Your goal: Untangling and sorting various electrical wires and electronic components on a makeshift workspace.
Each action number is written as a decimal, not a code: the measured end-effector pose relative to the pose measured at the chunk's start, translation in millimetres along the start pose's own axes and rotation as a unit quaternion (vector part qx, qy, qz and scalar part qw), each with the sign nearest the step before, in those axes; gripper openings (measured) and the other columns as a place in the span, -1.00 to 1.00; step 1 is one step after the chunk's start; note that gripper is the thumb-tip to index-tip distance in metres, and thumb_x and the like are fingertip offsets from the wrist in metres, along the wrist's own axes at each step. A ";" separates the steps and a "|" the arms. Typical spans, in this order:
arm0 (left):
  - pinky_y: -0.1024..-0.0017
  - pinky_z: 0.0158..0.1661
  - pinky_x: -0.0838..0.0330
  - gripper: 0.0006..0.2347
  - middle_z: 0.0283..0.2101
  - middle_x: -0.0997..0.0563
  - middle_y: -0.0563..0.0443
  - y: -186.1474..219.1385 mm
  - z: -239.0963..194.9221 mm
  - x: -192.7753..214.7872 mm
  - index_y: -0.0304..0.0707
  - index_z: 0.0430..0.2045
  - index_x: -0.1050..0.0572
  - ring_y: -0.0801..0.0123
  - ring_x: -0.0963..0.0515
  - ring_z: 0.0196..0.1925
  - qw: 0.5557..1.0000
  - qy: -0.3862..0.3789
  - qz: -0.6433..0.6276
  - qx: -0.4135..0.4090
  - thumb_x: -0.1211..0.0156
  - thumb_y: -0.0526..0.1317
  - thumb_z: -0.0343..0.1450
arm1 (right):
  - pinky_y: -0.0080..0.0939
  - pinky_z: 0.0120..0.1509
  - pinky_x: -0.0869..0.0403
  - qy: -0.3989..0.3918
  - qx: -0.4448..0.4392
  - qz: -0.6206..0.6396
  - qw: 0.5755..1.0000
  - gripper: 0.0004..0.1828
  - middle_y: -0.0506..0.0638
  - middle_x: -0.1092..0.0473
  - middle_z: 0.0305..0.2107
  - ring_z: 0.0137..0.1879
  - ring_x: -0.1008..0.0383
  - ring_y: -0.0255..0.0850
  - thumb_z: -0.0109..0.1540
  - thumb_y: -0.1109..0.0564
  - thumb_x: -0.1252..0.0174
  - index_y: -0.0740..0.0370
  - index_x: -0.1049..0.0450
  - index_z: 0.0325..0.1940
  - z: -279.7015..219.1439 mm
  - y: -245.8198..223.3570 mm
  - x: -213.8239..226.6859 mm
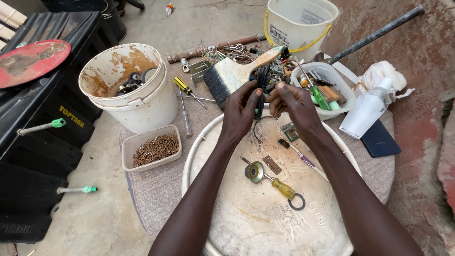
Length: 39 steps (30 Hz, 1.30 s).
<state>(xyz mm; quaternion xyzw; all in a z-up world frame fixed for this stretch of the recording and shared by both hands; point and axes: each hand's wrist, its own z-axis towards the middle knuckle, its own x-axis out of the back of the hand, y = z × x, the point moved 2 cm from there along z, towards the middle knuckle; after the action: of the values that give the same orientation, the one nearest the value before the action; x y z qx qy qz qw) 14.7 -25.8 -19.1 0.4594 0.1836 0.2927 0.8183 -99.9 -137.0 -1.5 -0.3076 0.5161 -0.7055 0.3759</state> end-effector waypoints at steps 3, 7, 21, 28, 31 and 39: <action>0.32 -0.26 -0.59 -0.78 -0.36 -0.64 -0.20 1.7 1.0 5.4 -0.30 0.01 -0.50 0.31 -0.62 -0.21 0.999 0.003 0.030 -0.023 -0.01 -0.22 0.55 | -0.29 -0.29 -0.50 -0.012 0.003 0.014 1.000 -0.81 0.17 -0.44 -0.58 -0.46 -0.50 -0.23 0.38 0.18 -0.05 0.38 -0.48 -0.18 2.6 5.8 -1.7; 0.30 -0.28 -0.59 -0.76 -0.34 -0.63 -0.21 -1.2 2.3 5.5 -0.32 0.03 -0.49 0.26 -0.63 -0.20 0.999 0.000 0.036 -0.037 0.00 -0.22 0.56 | -0.28 -0.25 -0.53 -0.011 0.006 0.023 1.000 -0.87 0.17 -0.46 -0.56 -0.45 -0.50 -0.24 0.33 0.22 -0.13 0.41 -0.45 -0.18 1.9 0.8 -1.2; 0.40 -0.40 -0.61 -0.74 -0.46 -0.61 -0.22 -14.0 -1.2 -3.3 -0.51 -0.06 -0.50 0.32 -0.66 -0.45 0.986 -0.058 -0.115 0.102 0.03 -0.22 0.55 | -0.17 -0.21 -0.49 0.012 0.168 -0.195 0.966 -0.85 0.12 -0.45 -0.48 -0.31 -0.47 -0.19 0.24 0.44 -0.12 0.33 -0.51 -0.16 -0.3 -15.8 -1.8; 0.32 -0.44 -0.52 -0.78 -0.49 -0.62 -0.18 -5.9 4.6 5.6 -0.35 -0.17 -0.60 0.33 -0.63 -0.44 0.993 -0.089 0.048 0.059 -0.10 -0.17 0.52 | -0.13 -0.26 -0.44 0.031 0.280 -0.313 0.907 -0.83 0.12 -0.42 -0.51 -0.36 -0.43 -0.08 0.18 0.48 -0.18 0.31 -0.56 -0.27 1.3 -20.9 5.4; 0.38 -0.49 -0.41 -0.78 -0.54 -0.59 -0.15 0.6 2.4 8.2 -0.37 -0.18 -0.58 0.38 -0.58 -0.49 0.989 -0.075 0.125 0.015 -0.04 -0.20 0.54 | -0.09 -0.26 -0.44 0.017 0.309 -0.344 0.887 -0.83 0.10 -0.40 -0.51 -0.34 -0.42 -0.04 0.19 0.48 -0.15 0.30 -0.53 -0.27 -2.5 -28.5 -6.6; 0.44 -0.43 -0.60 -0.79 -0.50 -0.60 -0.16 -3.5 -2.0 0.2 -0.41 -0.25 -0.53 0.37 -0.62 -0.48 0.985 0.007 -0.088 0.149 0.02 -0.22 0.53 | -0.04 -0.19 -0.44 0.042 0.272 -0.279 0.920 -0.83 0.04 -0.37 -0.53 -0.34 -0.44 -0.08 0.16 0.43 -0.17 0.24 -0.47 -0.28 3.9 -4.0 -7.8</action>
<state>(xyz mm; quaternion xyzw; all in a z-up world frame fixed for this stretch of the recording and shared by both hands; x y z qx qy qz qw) 14.9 -25.7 -23.1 0.5561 0.2702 0.1925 0.7620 -93.4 -131.6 3.1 -0.2952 0.2126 -0.9073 0.2106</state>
